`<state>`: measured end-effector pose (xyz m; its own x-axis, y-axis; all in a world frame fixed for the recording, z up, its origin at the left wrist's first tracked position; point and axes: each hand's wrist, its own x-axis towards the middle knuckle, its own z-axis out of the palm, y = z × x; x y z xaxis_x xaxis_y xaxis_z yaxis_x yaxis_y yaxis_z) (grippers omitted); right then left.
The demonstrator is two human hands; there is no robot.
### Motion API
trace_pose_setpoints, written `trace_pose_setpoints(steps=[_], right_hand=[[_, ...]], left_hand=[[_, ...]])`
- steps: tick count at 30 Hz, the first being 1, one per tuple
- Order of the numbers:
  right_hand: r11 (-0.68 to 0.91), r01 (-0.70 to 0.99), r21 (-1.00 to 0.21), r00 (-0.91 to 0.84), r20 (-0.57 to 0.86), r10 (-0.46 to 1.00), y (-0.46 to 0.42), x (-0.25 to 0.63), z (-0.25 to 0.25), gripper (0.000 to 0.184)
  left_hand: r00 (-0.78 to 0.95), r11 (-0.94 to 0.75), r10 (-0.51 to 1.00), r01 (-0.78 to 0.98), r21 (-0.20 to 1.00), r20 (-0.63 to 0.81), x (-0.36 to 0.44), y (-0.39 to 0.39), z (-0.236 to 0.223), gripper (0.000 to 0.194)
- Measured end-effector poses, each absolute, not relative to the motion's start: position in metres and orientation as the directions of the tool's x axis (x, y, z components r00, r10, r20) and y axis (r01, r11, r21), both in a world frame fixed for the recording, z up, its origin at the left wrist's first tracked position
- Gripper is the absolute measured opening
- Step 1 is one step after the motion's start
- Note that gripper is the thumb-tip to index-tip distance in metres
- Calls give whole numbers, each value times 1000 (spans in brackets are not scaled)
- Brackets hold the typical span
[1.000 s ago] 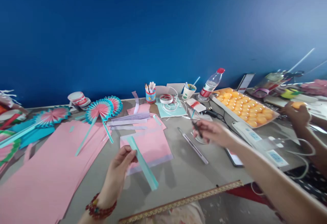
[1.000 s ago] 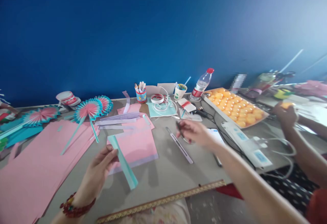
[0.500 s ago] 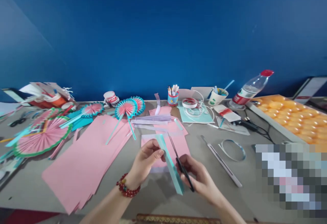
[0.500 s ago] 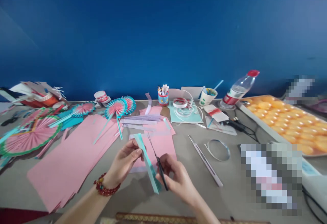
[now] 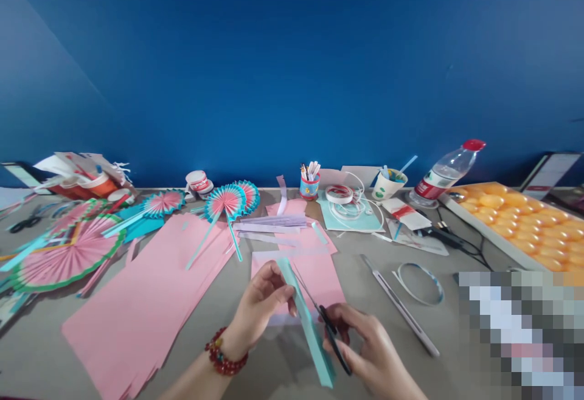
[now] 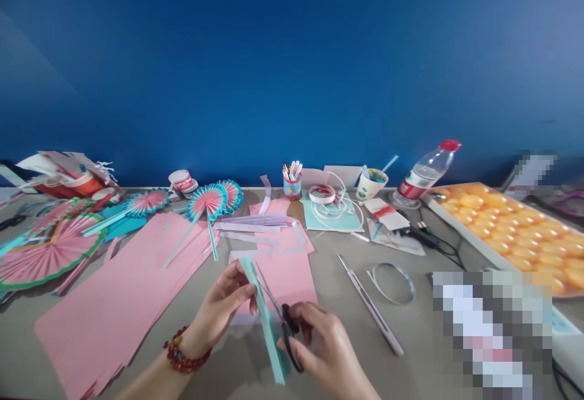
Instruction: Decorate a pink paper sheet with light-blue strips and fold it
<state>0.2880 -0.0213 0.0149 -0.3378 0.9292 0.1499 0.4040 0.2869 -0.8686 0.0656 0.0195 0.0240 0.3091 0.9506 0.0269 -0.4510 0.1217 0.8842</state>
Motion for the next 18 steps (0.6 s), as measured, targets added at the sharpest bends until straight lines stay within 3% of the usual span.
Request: trace_pose_setpoints(steps=[9,18], right_hand=[[404,552,-730,-339,246,908,-17,290,24,27],[430,614,-662,-402,206,892,-19,291,30,23]], left_hand=[[320,104,946,-452,886,52,63,15,20,17],[316,91,947,-430,898,55,63,14,23,21]])
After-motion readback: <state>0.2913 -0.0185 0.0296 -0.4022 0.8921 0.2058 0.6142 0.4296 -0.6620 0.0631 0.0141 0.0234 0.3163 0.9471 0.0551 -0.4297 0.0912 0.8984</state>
